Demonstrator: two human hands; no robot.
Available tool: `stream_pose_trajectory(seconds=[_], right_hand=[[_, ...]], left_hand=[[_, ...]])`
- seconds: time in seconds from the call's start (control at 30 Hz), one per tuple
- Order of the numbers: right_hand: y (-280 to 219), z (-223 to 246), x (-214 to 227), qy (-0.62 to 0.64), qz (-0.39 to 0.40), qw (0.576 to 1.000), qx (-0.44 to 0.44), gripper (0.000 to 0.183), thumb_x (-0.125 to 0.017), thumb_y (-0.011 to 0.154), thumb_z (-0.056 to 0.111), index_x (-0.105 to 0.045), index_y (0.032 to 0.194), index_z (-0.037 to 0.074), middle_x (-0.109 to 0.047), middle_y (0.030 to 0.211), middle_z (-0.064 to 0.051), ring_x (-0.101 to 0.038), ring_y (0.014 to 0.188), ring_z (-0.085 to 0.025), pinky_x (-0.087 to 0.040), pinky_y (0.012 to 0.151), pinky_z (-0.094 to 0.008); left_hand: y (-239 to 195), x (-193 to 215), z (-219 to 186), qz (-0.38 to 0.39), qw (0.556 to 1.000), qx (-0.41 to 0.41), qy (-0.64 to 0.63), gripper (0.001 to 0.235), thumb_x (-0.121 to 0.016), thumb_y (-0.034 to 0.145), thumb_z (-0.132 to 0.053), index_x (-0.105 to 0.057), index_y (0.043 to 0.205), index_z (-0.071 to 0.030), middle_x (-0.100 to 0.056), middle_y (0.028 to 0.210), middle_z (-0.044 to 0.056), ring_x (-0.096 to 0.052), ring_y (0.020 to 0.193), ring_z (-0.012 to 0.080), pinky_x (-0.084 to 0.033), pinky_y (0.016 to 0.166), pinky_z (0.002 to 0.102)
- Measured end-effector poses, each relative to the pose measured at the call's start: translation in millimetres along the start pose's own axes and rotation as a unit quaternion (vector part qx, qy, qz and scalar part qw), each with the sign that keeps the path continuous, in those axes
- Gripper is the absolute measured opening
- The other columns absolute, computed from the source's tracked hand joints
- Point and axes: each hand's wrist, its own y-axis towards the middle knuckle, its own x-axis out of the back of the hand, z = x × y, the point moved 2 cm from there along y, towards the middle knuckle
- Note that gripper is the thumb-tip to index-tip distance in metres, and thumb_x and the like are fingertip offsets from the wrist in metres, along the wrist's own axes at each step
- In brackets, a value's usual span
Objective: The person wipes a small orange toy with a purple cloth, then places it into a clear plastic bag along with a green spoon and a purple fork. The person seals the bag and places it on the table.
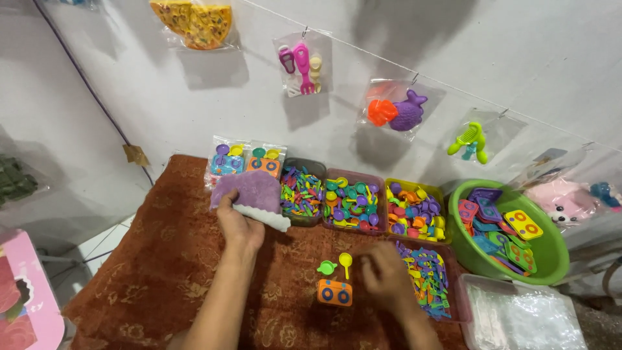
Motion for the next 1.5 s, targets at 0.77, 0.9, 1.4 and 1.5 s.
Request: stream_pose_trajectory(seconds=[0.77, 0.9, 1.4, 1.5], right_hand=[[-5, -61, 47, -0.041, -0.200, 0.971, -0.126, 0.017, -0.060, 0.077, -0.008, -0.074, 0.083, -0.001, -0.056, 0.058, -0.002, -0.039, 0.049, -0.012, -0.030, 0.048, -0.026], [-4, -59, 47, -0.028, -0.190, 0.973, -0.129, 0.015, -0.061, 0.078, -0.007, -0.074, 0.082, -0.001, -0.049, 0.054, 0.000, -0.034, 0.048, -0.012, -0.028, 0.047, -0.027], [2, -51, 28, -0.036, -0.147, 0.981, -0.121, 0.015, -0.063, 0.081, -0.005, -0.073, 0.092, -0.001, -0.057, 0.080, -0.005, -0.054, 0.066, -0.017, -0.047, 0.063, -0.028], [1, -65, 15, -0.021, -0.096, 0.987, -0.127, 0.015, -0.064, 0.083, -0.004, -0.071, 0.094, 0.002, -0.064, 0.096, -0.005, -0.060, 0.072, -0.015, -0.050, 0.062, -0.026]], left_hand=[[20, 19, 16, 0.023, 0.998, -0.023, -0.055, 0.037, -0.039, 0.083, -0.013, -0.040, 0.119, -0.001, -0.046, 0.118, 0.012, -0.049, 0.105, 0.0196, -0.044, 0.101, 0.034], [19, 21, 16, 0.031, 0.996, -0.018, -0.077, 0.026, -0.038, 0.089, -0.016, -0.045, 0.110, -0.003, -0.054, 0.114, 0.012, -0.051, 0.102, 0.0208, -0.042, 0.100, 0.037], [0, 4, 0, 0.021, 0.997, -0.028, -0.074, 0.041, -0.034, 0.093, -0.020, -0.047, 0.128, -0.002, -0.058, 0.119, 0.013, -0.058, 0.106, 0.0208, -0.048, 0.098, 0.038], [4, 7, 1, 0.017, 0.995, -0.030, -0.091, 0.043, -0.035, 0.093, -0.020, -0.049, 0.129, -0.001, -0.059, 0.121, 0.014, -0.058, 0.106, 0.0206, -0.047, 0.098, 0.036]])
